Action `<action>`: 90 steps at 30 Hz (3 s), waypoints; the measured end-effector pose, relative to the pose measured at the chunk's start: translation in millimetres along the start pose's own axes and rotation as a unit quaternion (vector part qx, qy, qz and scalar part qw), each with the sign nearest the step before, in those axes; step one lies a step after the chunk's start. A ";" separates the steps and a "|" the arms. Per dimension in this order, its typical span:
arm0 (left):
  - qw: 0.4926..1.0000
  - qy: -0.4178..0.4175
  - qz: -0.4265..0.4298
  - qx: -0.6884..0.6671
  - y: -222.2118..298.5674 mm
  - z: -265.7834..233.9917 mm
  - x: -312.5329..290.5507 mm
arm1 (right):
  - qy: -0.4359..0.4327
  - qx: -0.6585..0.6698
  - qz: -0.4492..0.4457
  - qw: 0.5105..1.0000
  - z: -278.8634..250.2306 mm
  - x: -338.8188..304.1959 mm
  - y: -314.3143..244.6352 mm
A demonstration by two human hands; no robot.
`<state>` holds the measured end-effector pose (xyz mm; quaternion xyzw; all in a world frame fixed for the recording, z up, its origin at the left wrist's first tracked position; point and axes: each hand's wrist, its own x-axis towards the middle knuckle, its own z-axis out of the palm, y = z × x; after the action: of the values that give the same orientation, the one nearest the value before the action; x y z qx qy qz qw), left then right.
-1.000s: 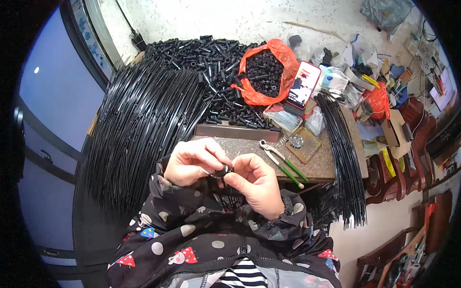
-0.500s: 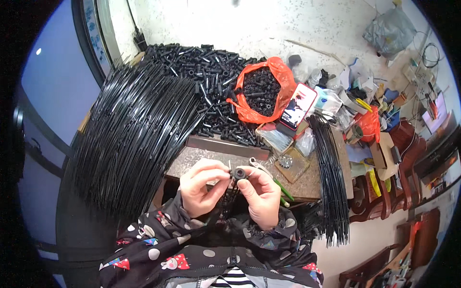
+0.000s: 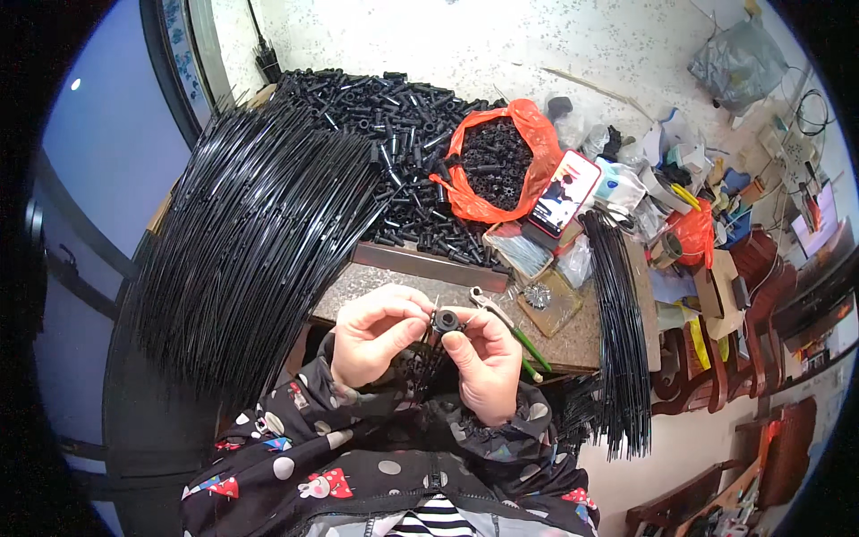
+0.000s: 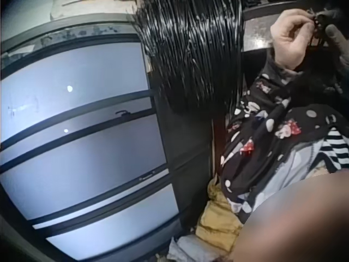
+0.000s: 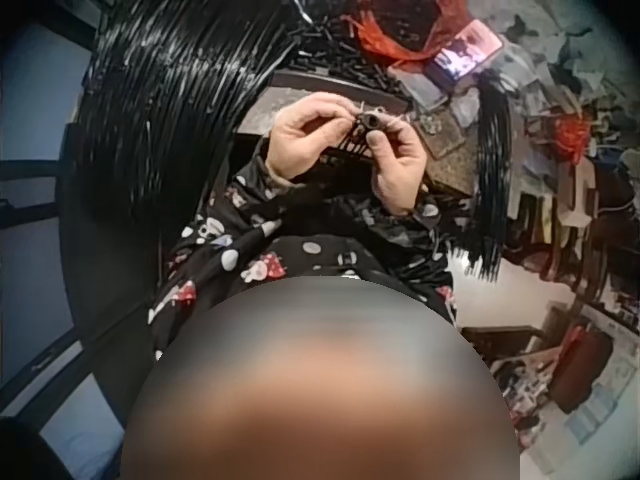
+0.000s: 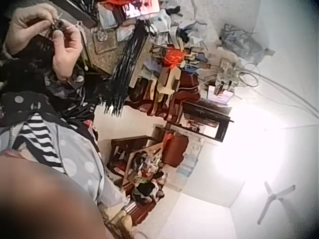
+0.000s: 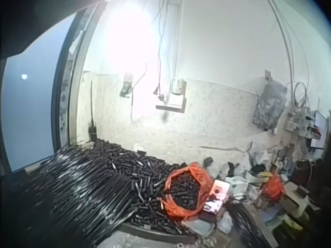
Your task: Assembling bundles of black wires by attaching connectors and securing them using pliers.
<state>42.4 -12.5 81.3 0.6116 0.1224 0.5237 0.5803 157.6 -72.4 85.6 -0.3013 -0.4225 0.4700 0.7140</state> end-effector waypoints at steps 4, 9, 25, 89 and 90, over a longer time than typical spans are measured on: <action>0.988 0.009 0.098 0.122 -0.6 3.8 0.1 | 0.024 -0.003 -0.011 1.000 5.9 -1.2 -0.7; 1.000 0.002 0.016 -0.021 0.1 6.0 -0.9 | 0.067 -0.012 -0.031 0.997 6.9 -3.1 2.6; 0.976 0.024 0.062 0.206 10.4 4.0 -7.5 | -0.035 -0.011 0.101 0.994 -8.7 8.1 -3.0; 0.992 0.100 -0.053 0.052 14.8 -27.2 -4.0 | -0.149 -0.694 -0.255 0.657 -20.1 -29.2 -41.2; 0.991 0.106 -0.057 0.051 14.4 -26.5 -5.1 | -0.142 -0.706 -0.280 0.634 -16.9 -28.8 -44.6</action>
<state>12.9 -5.3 85.0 0.5738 0.2444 0.5449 0.5604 185.3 -116.3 105.6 -0.5102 -0.7861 -0.1574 0.3114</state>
